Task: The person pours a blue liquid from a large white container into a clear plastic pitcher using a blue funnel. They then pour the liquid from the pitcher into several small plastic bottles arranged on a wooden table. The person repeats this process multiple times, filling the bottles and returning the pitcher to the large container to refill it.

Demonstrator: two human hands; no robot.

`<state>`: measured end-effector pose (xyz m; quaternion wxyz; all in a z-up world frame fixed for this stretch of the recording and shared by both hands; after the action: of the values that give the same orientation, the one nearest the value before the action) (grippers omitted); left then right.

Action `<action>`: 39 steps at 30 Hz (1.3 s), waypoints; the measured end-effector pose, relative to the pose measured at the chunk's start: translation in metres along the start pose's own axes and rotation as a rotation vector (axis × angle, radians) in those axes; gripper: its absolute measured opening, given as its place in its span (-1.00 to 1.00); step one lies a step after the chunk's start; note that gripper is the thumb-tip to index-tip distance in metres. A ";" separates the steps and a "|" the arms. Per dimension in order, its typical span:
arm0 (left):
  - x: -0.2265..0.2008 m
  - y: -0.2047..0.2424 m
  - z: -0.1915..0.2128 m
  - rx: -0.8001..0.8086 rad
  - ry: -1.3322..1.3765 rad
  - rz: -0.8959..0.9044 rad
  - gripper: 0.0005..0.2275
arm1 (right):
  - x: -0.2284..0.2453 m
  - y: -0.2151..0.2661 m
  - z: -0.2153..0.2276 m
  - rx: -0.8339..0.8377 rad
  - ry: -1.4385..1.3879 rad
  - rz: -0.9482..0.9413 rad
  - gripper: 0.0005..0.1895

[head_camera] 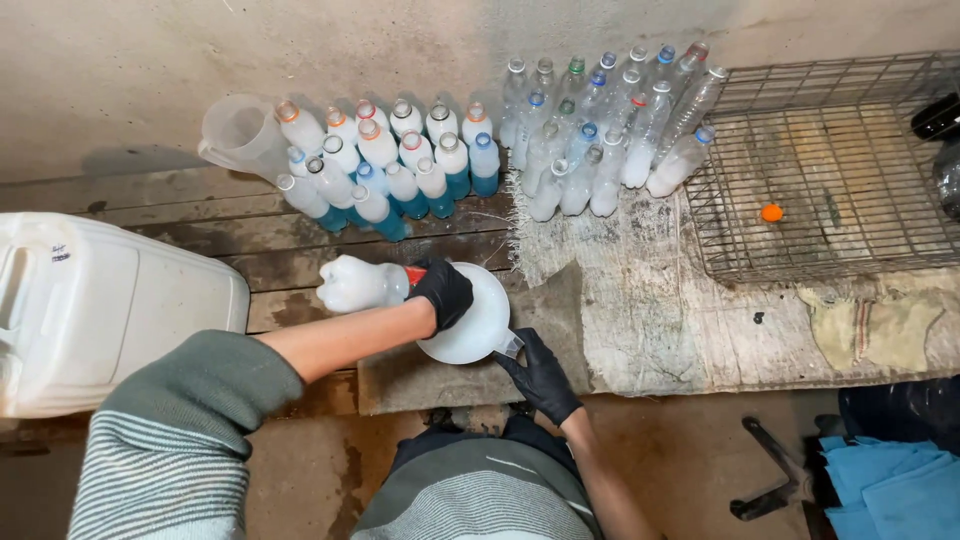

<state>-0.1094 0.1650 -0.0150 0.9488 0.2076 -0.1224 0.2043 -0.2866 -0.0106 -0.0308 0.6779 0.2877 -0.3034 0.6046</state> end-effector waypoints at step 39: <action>-0.014 0.055 0.107 -0.292 0.261 0.016 -0.64 | -0.067 -0.020 -0.079 -0.075 -0.627 -0.153 -0.42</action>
<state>-0.1619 0.1589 0.0938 0.9750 0.0385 -0.0283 0.2170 -0.2671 0.0045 -0.1335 0.6049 0.4569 -0.4971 0.4222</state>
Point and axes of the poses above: each hand's wrist, its own y-axis away from the middle knuckle, its own z-axis out of the back of the hand, x = y × z, the point moved 4 cm from there along -y, towards the middle knuckle, and after that the axes turned 10 degrees about y, right-handed, at the moved point
